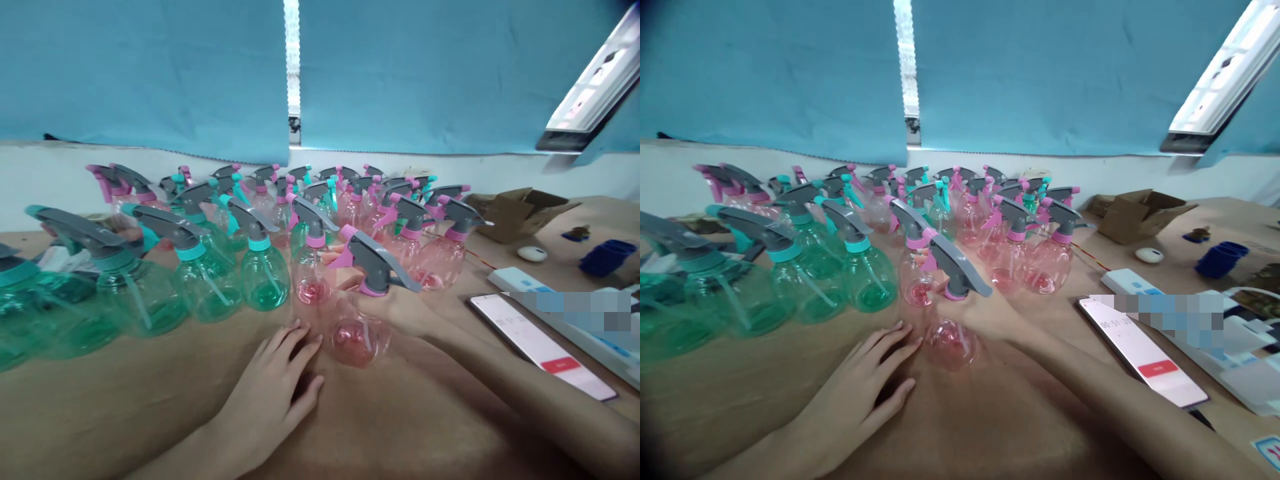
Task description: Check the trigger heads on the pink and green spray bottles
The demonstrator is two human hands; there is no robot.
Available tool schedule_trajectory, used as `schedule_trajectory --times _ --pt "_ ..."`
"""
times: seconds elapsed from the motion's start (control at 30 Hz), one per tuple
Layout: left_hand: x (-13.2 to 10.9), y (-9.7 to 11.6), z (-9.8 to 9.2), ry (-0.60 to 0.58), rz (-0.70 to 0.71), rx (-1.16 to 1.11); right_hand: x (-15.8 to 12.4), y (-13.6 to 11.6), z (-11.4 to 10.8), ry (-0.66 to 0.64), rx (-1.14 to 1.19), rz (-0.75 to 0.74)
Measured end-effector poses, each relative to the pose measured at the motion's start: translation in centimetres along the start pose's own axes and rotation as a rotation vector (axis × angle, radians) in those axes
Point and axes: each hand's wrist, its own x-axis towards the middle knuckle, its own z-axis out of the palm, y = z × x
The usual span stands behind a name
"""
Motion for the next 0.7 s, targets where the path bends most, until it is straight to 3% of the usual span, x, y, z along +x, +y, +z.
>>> schedule_trajectory --times 0.2,0.4,0.7 --pt "-0.2 0.0 0.1 0.023 0.009 -0.008 -0.1 -0.4 -0.1 0.028 0.008 0.004" --pt "-0.3 -0.1 0.2 0.028 0.009 -0.006 -0.6 -1.5 -0.5 0.143 -0.046 0.003" --pt "-0.1 -0.1 0.2 0.025 0.018 -0.003 -0.2 0.2 0.0 0.053 0.008 -0.084"
